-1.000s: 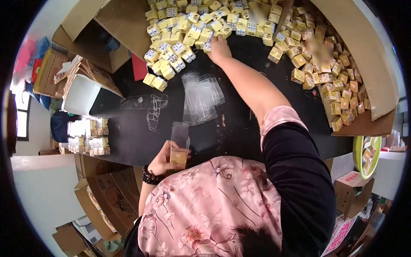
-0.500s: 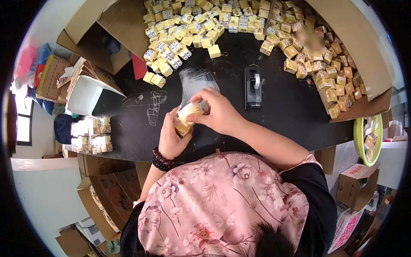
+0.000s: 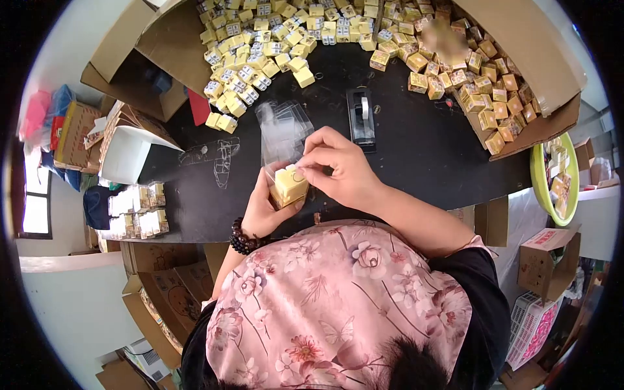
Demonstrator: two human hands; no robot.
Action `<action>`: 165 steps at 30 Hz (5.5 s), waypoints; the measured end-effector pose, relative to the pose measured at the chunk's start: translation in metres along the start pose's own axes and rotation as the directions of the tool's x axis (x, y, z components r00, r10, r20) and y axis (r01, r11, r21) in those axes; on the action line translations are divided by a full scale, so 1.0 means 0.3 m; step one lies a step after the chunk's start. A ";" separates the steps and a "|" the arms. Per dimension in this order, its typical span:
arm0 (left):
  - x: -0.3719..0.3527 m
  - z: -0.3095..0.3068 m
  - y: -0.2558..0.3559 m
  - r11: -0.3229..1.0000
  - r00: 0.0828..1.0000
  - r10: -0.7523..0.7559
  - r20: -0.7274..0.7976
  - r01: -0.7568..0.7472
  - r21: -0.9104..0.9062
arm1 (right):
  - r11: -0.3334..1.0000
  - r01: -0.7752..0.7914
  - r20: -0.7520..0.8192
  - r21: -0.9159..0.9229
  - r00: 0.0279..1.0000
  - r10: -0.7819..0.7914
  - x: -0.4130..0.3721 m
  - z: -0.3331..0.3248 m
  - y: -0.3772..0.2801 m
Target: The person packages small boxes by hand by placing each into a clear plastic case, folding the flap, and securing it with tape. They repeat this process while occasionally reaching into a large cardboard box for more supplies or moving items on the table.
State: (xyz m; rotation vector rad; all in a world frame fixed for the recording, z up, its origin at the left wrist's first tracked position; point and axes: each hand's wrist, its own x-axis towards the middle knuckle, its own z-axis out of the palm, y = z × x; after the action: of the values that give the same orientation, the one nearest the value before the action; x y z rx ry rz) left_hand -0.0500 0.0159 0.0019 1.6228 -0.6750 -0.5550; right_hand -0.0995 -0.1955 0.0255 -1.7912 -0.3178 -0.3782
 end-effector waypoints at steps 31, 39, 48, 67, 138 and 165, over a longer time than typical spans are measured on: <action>0.065 0.070 -0.048 0.576 0.904 -0.189 0.383 0.418 -0.703 | 0.872 -0.140 -0.094 0.468 0.974 0.207 -0.094 0.009 0.100; 0.090 0.089 -0.065 0.866 0.894 -0.255 0.368 0.380 -0.324 | 0.800 -0.369 0.124 0.474 0.927 0.354 -0.090 -0.030 0.112; 0.089 0.108 -0.088 0.528 0.854 -0.298 0.427 0.520 -0.671 | 0.968 -0.192 0.109 0.161 0.978 0.175 -0.142 -0.062 0.111; 0.421 0.203 -0.241 0.647 0.784 -0.340 0.519 0.596 -0.476 | 0.534 -0.501 -0.191 0.681 0.582 0.790 -0.209 -0.183 0.349; 0.339 -0.184 -0.470 0.636 0.724 0.106 -0.682 0.478 0.606 | 0.891 -0.453 0.216 -0.039 0.867 0.450 -0.144 0.155 0.255; 0.038 0.013 -0.090 0.601 0.921 0.365 -0.136 -0.122 0.790 | 0.903 -0.411 0.160 0.129 0.907 0.390 -0.116 0.110 0.217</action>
State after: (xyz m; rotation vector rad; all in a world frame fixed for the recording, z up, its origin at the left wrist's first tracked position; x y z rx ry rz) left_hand -0.0413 0.0078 -0.0252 2.2975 -0.9757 0.2530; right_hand -0.1017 -0.1799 -0.0538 -1.6741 -0.0600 0.0584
